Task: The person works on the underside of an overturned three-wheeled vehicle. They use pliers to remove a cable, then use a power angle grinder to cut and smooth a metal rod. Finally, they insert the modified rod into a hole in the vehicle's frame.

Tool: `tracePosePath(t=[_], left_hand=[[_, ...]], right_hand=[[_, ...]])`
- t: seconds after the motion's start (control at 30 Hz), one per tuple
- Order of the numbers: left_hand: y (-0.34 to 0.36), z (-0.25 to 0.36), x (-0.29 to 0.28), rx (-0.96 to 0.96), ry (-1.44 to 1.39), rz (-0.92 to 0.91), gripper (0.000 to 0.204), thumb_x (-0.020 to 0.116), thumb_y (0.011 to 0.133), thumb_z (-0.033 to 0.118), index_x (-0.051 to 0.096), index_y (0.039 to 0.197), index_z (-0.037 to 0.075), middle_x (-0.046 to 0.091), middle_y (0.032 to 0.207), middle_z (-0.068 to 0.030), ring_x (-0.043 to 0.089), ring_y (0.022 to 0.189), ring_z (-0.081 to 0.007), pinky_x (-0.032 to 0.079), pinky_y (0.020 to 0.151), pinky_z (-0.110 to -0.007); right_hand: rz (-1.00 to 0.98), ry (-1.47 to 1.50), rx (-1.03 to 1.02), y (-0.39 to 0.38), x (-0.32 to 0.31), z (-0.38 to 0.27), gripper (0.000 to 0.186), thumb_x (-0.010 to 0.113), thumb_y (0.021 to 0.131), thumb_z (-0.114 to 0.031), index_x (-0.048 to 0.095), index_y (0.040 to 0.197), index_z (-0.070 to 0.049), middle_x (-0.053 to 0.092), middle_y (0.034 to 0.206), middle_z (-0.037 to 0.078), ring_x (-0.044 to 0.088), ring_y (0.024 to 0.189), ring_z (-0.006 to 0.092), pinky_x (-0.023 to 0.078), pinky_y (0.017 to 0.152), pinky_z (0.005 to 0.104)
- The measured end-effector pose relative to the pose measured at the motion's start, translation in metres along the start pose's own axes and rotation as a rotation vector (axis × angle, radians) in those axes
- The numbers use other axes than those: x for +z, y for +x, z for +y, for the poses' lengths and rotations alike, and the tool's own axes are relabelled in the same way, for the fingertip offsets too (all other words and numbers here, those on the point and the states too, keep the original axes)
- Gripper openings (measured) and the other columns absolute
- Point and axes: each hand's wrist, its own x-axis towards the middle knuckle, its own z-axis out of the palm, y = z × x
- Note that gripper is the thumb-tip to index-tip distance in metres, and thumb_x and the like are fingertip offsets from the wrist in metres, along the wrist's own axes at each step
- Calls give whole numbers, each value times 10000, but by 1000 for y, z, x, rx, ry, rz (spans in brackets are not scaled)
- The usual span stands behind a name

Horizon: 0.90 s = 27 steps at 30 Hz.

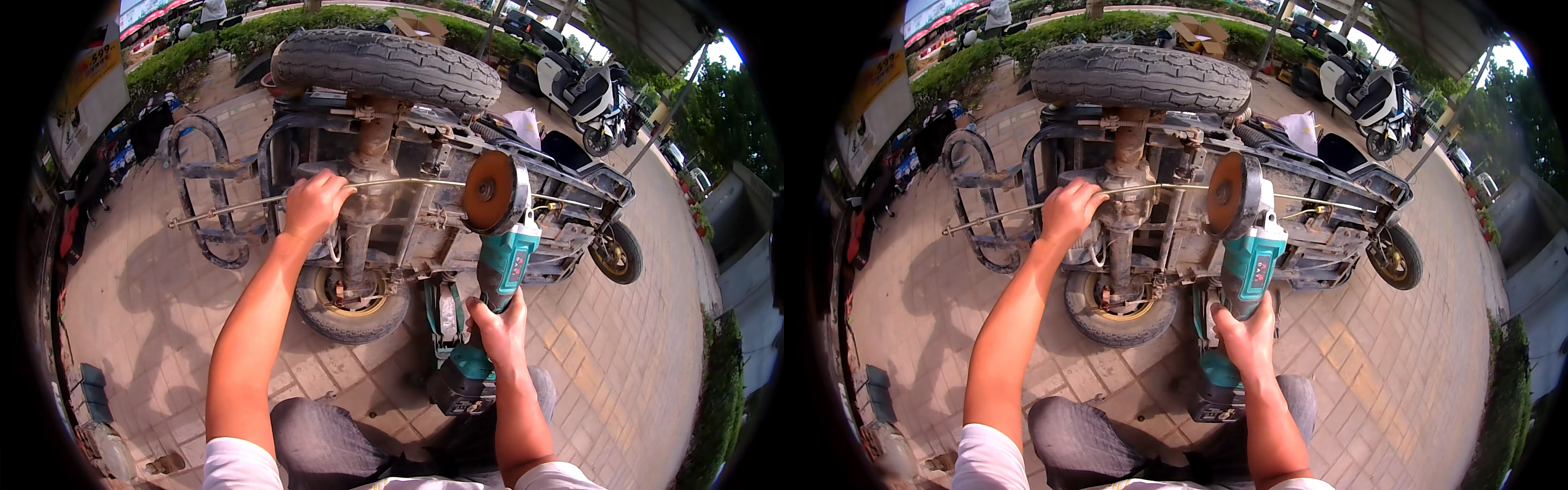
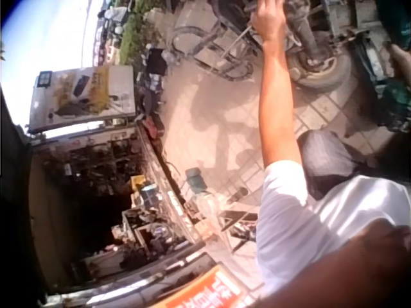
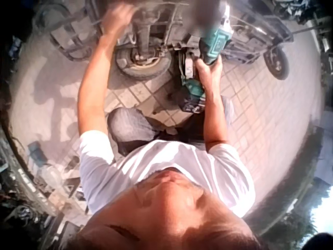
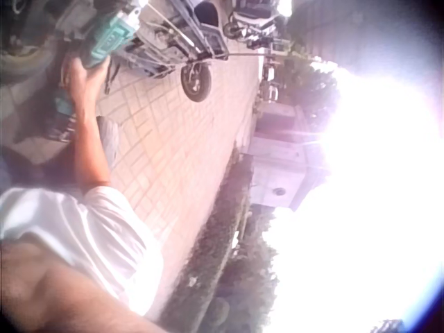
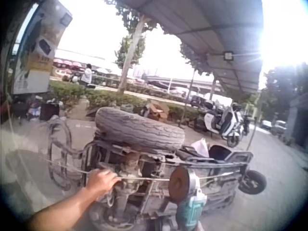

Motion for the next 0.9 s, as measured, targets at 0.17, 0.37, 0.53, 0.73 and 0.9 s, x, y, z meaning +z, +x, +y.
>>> tracePosePath(t=[0.17,0.37,0.53,0.73,0.9], left_hand=[[0,24,1,-233,-23,-157,232,679,849,322,662,819,93,622,795,-91,635,731,-342,503,642,-466],[8,57,-9,-650,-167,-475,291,647,875,367,713,928,88,684,907,-149,648,829,-359,495,724,-438],[5,71,-7,-660,-116,-417,286,661,875,353,708,923,74,681,901,-142,640,850,-344,483,718,-427],[-43,87,23,-587,-132,-333,244,657,888,316,675,885,73,662,885,-107,622,814,-352,485,700,-436],[-68,86,17,-253,-26,-264,200,684,864,281,637,829,90,619,788,-70,623,708,-325,503,607,-407]], right_hand=[[9,26,0,-7,-21,-7,410,676,747,-48,476,1099,18,593,747,92,587,542,169,492,506,314],[0,140,-5,-8,-41,-7,387,678,750,-19,477,1078,24,605,740,85,590,550,150,479,500,286],[-9,253,9,-7,-48,-10,355,665,761,-19,472,1056,17,601,732,87,594,544,162,491,511,295],[-41,314,0,-7,-62,-8,358,671,751,-65,458,1028,14,574,734,94,594,524,194,508,483,328],[-11,326,-10,-4,-80,-3,362,663,749,-55,461,1041,17,580,730,97,592,531,187,501,493,318]])
